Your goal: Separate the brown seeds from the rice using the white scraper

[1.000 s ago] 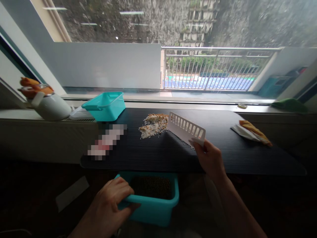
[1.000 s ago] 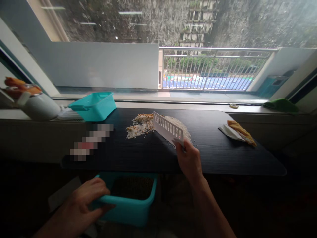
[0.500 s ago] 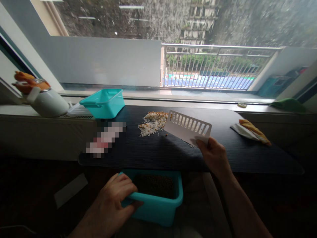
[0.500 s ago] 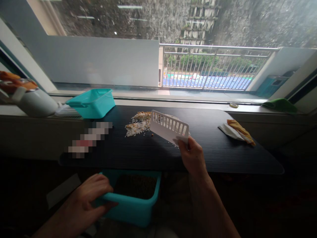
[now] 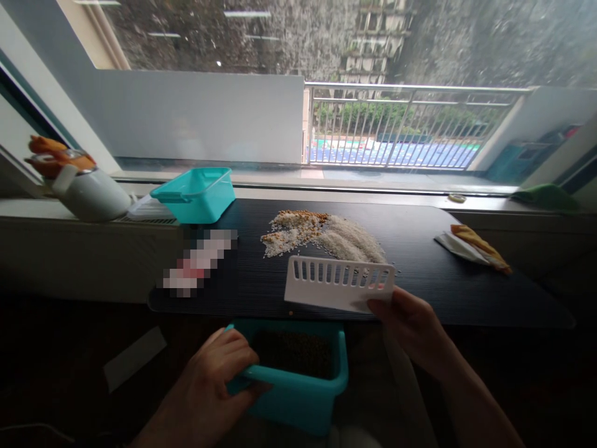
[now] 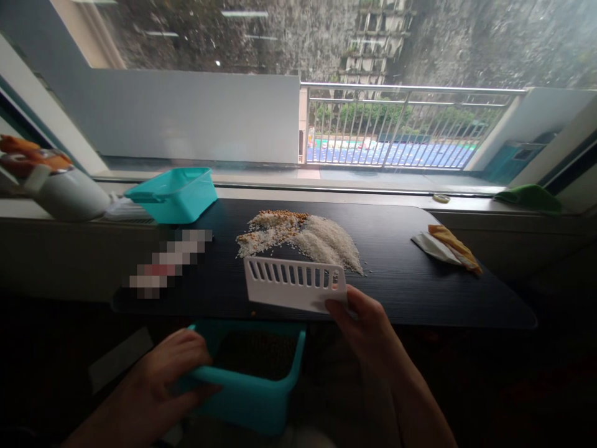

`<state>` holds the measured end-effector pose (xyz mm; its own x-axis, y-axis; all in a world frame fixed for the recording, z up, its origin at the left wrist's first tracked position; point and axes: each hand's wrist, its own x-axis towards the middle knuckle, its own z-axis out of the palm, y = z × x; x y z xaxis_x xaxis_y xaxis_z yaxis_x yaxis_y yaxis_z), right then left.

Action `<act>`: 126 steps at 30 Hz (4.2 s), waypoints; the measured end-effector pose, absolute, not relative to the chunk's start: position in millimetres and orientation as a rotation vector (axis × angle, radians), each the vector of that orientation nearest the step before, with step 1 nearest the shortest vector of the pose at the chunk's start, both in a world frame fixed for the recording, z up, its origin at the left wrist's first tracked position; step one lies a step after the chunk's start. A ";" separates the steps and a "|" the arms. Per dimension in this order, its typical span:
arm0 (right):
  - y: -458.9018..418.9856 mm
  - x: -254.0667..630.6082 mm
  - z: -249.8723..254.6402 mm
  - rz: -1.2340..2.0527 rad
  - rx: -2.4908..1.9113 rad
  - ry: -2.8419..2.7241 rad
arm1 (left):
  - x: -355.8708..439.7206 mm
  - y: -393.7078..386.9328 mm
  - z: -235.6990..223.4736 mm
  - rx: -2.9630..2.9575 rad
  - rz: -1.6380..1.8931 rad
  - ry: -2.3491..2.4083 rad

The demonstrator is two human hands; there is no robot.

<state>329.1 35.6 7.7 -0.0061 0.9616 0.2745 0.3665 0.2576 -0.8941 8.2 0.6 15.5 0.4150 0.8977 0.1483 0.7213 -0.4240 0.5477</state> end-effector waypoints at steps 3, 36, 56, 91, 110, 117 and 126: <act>39.3 333.0 14.7 0.619 -1.293 -1.555 | 7.1 -0.8 15.0 2.285 0.594 1.385; 129.8 325.8 24.3 0.613 -1.281 -1.430 | 6.8 1.5 14.0 2.305 0.634 1.385; 139.2 323.4 17.4 0.770 -1.164 -1.396 | 7.3 1.6 17.6 2.165 0.491 1.449; 126.1 324.1 24.0 0.820 -1.173 -1.335 | -1.1 2.7 10.6 2.185 0.566 1.450; 96.0 255.1 12.4 0.946 -1.011 -1.562 | -38.6 -6.7 16.4 2.170 0.558 1.552; 111.7 196.6 1.8 1.062 -0.939 -1.724 | -88.0 -13.1 27.6 2.262 0.650 1.659; 93.1 205.2 11.9 1.147 -0.903 -1.789 | -116.5 -20.3 37.9 2.359 0.633 1.753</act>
